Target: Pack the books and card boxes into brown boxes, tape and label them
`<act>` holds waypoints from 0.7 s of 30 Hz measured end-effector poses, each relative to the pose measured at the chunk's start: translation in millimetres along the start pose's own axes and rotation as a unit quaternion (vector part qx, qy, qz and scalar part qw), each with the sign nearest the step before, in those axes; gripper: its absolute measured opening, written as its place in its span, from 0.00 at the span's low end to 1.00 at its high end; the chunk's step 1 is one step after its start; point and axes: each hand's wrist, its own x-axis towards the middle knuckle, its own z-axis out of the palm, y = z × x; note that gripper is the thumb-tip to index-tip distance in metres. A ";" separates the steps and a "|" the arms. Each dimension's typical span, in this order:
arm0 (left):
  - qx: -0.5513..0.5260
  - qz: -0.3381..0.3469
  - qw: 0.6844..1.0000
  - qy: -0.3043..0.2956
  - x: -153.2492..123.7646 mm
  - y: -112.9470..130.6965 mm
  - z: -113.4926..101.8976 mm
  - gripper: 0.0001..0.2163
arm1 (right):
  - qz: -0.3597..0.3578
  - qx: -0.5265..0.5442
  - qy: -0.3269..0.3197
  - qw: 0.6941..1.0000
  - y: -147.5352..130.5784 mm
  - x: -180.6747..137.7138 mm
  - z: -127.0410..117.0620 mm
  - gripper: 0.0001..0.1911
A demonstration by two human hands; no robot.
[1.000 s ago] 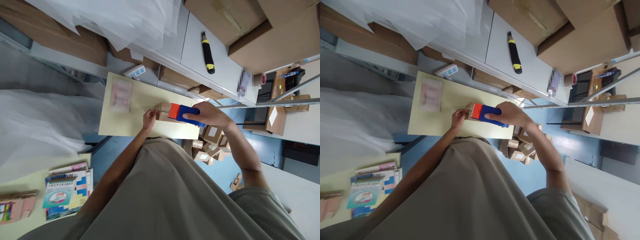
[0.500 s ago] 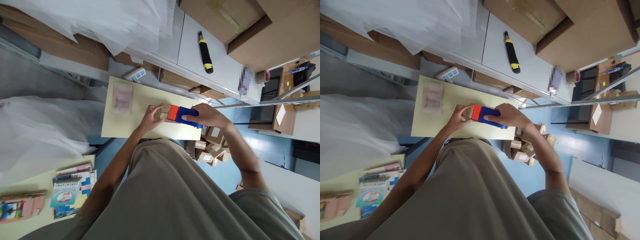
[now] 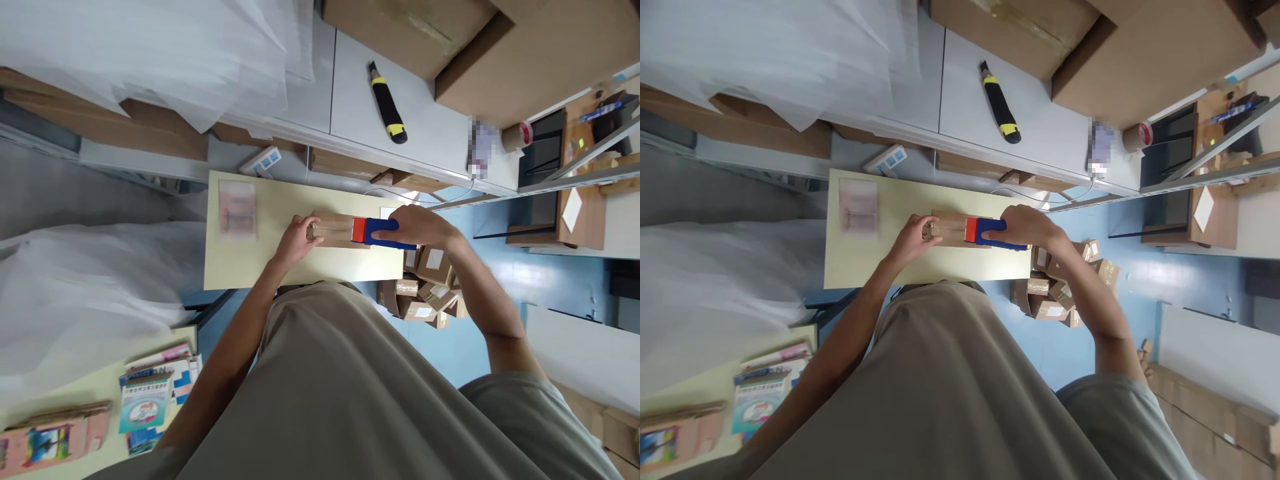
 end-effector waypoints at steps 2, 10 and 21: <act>-0.002 -0.010 1.000 -0.012 0.5 0.0 -2.1 0.26 | 0.014 -0.003 -0.021 1.000 11.9 10.0 7.3 0.38; -0.017 -0.029 0.999 -0.026 3.7 -0.6 -9.6 0.27 | 0.053 -0.010 -0.049 0.997 41.3 62.5 54.3 0.37; 0.020 -0.131 0.977 0.165 -0.6 22.7 29.2 0.18 | 0.045 0.041 -0.060 0.996 61.5 86.9 73.0 0.35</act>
